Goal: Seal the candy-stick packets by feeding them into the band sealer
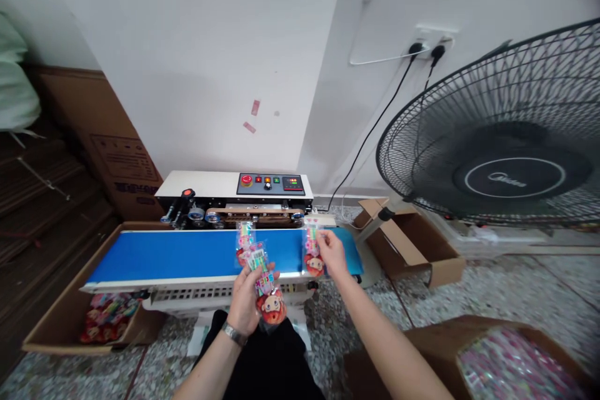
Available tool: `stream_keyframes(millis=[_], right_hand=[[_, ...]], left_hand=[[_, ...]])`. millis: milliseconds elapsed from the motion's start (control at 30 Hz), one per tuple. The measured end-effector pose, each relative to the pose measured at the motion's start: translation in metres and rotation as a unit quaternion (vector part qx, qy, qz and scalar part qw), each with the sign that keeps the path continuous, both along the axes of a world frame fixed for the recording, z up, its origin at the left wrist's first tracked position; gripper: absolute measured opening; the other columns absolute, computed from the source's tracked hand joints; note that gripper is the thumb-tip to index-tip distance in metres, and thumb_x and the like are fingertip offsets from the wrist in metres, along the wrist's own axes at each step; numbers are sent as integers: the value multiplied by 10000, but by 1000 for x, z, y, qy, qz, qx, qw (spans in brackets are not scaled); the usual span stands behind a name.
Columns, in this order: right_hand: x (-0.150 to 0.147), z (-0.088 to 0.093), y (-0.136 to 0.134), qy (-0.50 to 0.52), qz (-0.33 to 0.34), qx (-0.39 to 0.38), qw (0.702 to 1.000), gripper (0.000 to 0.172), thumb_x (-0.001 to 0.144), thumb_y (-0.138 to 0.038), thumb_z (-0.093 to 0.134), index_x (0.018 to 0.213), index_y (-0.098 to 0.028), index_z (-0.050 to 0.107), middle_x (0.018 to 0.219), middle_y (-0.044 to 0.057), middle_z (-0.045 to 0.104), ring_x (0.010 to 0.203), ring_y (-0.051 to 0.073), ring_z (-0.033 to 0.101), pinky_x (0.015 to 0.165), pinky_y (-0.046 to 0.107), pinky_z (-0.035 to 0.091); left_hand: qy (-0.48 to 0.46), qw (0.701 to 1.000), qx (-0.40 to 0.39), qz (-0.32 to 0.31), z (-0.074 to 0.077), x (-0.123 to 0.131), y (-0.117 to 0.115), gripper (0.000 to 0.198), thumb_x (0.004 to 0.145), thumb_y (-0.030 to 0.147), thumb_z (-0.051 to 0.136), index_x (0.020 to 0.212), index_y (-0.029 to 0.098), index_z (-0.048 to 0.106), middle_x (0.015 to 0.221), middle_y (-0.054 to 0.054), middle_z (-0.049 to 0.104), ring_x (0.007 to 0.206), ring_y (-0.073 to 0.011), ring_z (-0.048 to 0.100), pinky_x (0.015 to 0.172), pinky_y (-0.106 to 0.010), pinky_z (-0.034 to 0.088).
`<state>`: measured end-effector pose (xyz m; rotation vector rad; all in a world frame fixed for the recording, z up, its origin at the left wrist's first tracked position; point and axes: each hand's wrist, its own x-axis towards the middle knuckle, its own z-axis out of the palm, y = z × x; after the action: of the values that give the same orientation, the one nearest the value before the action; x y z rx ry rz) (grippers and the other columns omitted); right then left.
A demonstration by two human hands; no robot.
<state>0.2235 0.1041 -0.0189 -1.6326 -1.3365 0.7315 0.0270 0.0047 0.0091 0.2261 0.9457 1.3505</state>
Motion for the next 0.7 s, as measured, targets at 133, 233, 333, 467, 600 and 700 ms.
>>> stream_keyframes(millis=[133,233,333,467,600,700], right_hand=[[23,-4,34,-174,-26,-59,983,244,765,-330,441,795,-170,621,718,51,643,669,195,577,629,286,410],[12,-2,46,-196,8,-68,978,190,750,-283,478,793,-185,635,749,51,654,719,195,590,668,280,411],[-9,4,39,-182,36,-22,982,236,735,-269,525,936,-188,619,866,71,649,827,200,584,731,284,416],[-40,11,-6,-25,227,23,973,337,778,-366,514,1064,-189,544,978,62,617,833,162,579,713,268,454],[-59,12,-51,67,304,2,950,295,759,-401,553,962,-188,577,920,37,621,804,151,580,667,247,468],[-51,6,-50,116,217,11,969,284,766,-429,528,892,-179,574,818,29,628,719,147,579,638,255,469]], left_hand=[[-9,1000,2,-7,-1,-2,-1,307,668,293,671,922,174,546,884,-81,676,790,-245,650,685,-374,521],[0,1000,13,-13,0,0,-2,309,661,275,683,920,178,546,881,-71,679,763,-227,651,658,-353,521],[26,999,31,5,2,2,1,323,647,261,698,925,175,558,863,-56,682,729,-187,647,657,-311,514],[55,996,43,51,6,5,7,371,599,234,734,926,160,575,856,-46,683,727,-160,640,696,-286,505],[40,996,56,49,9,11,9,349,602,244,732,907,158,586,862,-51,684,766,-163,639,730,-281,496],[37,998,35,34,9,12,7,339,648,291,696,940,163,581,857,-62,677,786,-181,640,703,-291,506]])
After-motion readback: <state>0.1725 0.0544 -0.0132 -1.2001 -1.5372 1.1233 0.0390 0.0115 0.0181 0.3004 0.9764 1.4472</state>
